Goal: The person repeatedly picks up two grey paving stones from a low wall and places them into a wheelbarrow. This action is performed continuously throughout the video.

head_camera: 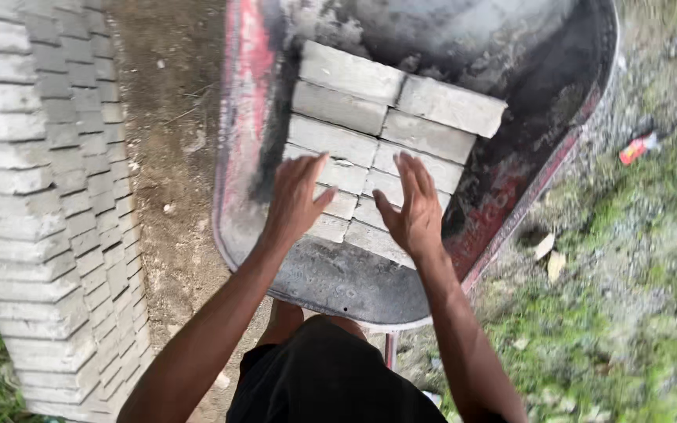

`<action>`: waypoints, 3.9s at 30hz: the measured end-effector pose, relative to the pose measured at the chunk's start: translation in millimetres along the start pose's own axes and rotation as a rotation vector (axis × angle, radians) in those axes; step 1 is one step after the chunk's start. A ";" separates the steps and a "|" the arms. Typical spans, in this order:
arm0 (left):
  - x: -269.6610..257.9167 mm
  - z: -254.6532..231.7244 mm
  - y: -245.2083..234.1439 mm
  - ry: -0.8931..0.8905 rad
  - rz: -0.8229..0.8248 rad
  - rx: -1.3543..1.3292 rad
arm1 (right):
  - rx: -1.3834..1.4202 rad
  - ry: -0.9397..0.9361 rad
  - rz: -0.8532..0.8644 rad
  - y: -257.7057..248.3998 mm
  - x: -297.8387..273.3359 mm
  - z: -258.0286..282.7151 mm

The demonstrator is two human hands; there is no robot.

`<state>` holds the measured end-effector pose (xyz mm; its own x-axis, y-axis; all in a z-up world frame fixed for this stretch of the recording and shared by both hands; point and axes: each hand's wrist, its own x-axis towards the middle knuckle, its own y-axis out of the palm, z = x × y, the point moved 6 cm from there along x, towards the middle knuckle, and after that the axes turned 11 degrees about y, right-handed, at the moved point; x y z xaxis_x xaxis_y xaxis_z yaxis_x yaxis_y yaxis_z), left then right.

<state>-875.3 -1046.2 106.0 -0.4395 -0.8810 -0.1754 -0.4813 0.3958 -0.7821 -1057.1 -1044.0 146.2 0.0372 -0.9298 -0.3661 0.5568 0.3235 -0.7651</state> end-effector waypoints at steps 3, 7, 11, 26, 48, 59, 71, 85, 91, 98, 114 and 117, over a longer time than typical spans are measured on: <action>-92.3 -9.4 -32.5 -0.089 -0.175 -0.065 | 0.264 -0.117 -0.135 3.6 -54.2 66.9; -216.1 -5.5 -62.5 -0.307 -0.366 -0.126 | 0.350 -0.220 -0.025 42.7 -115.5 145.0; -339.2 10.9 -89.5 -0.621 -0.503 -0.261 | 0.349 -0.449 0.163 88.8 -182.6 232.7; -880.4 -45.2 -49.3 -1.176 -1.334 -0.408 | 0.017 -1.002 0.780 332.6 -581.2 462.6; -1167.3 156.8 -65.6 -1.189 -1.183 -0.460 | -0.200 -0.907 0.848 638.3 -737.7 629.2; -1180.4 439.0 -50.5 -0.949 -0.787 -0.631 | -0.140 -0.717 0.530 776.6 -720.7 660.8; -1205.1 577.3 19.5 -0.966 -0.718 -0.086 | -0.293 -0.587 0.464 911.8 -704.5 630.4; -1194.0 594.1 -2.0 -0.777 -0.556 -0.368 | -0.792 -0.718 0.414 1024.7 -711.3 589.5; -1160.9 617.9 6.8 -1.093 -0.144 -0.711 | -0.578 -0.743 0.305 970.5 -716.5 592.4; -1184.1 609.3 30.5 -0.923 -0.332 -0.453 | -0.461 -0.447 0.431 856.8 -730.2 563.3; -1117.5 541.4 44.1 -0.272 -0.014 0.627 | -0.402 -0.337 0.066 750.6 -694.5 558.1; -1116.7 539.5 45.3 -0.289 0.185 0.411 | -0.377 -0.303 0.035 727.3 -694.9 542.7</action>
<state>2.8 -184.4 -56.2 -0.2338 -0.8645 -0.4451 -0.0536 0.4685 -0.8818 -227.6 -257.8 131.6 0.3218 -0.9083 -0.2671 0.2130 0.3444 -0.9144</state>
